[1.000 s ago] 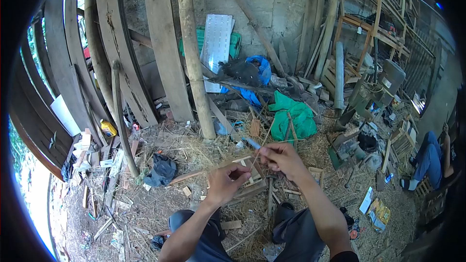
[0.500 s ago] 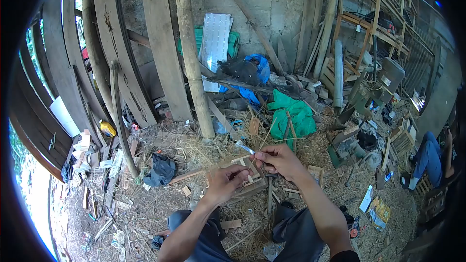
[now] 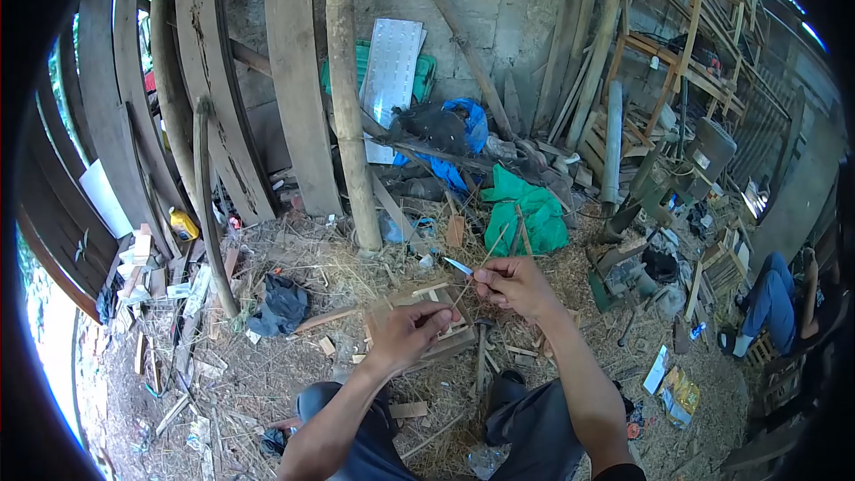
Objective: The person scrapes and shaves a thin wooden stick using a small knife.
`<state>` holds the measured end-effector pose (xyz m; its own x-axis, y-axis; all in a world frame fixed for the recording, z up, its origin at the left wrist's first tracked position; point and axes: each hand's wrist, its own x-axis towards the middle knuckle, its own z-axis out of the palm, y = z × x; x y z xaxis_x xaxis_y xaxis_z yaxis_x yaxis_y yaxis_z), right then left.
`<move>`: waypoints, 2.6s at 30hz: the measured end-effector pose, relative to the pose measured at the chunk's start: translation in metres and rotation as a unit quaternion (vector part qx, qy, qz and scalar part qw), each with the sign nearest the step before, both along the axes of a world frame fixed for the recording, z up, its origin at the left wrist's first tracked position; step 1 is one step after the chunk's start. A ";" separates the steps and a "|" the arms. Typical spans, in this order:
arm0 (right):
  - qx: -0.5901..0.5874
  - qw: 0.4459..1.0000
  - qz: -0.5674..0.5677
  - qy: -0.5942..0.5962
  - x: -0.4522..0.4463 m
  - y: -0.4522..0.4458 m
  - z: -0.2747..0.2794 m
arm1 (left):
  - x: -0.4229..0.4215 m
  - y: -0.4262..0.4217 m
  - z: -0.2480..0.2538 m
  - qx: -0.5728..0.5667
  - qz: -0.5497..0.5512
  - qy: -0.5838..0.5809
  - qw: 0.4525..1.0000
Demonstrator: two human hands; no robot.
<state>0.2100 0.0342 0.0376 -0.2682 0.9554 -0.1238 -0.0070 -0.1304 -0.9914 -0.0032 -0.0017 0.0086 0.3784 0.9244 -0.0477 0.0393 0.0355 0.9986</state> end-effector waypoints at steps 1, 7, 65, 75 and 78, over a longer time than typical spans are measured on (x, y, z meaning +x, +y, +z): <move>0.002 1.000 -0.008 -0.010 -0.001 0.000 0.001 | 0.000 0.000 0.003 -0.009 -0.001 -0.002 1.000; 0.012 0.998 -0.036 -0.049 0.004 0.008 -0.006 | 0.000 0.010 -0.002 -0.014 -0.018 -0.004 1.000; 0.048 0.980 -0.174 0.087 0.085 0.021 -0.007 | 0.002 -0.013 -0.009 0.246 0.015 0.155 0.957; 0.048 0.976 -0.125 0.172 0.006 -0.011 0.009 | 0.012 -0.009 -0.006 0.175 0.025 0.058 0.983; 0.023 0.983 -0.102 0.149 0.003 -0.016 0.017 | 0.012 -0.011 -0.006 0.177 0.013 0.047 0.983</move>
<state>0.2126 0.0177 0.0547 -0.0876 0.9958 -0.0249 -0.3200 -0.0518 -0.9460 0.0090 -0.0130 0.0024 0.3644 0.8983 0.2456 0.1346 -0.3117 0.9406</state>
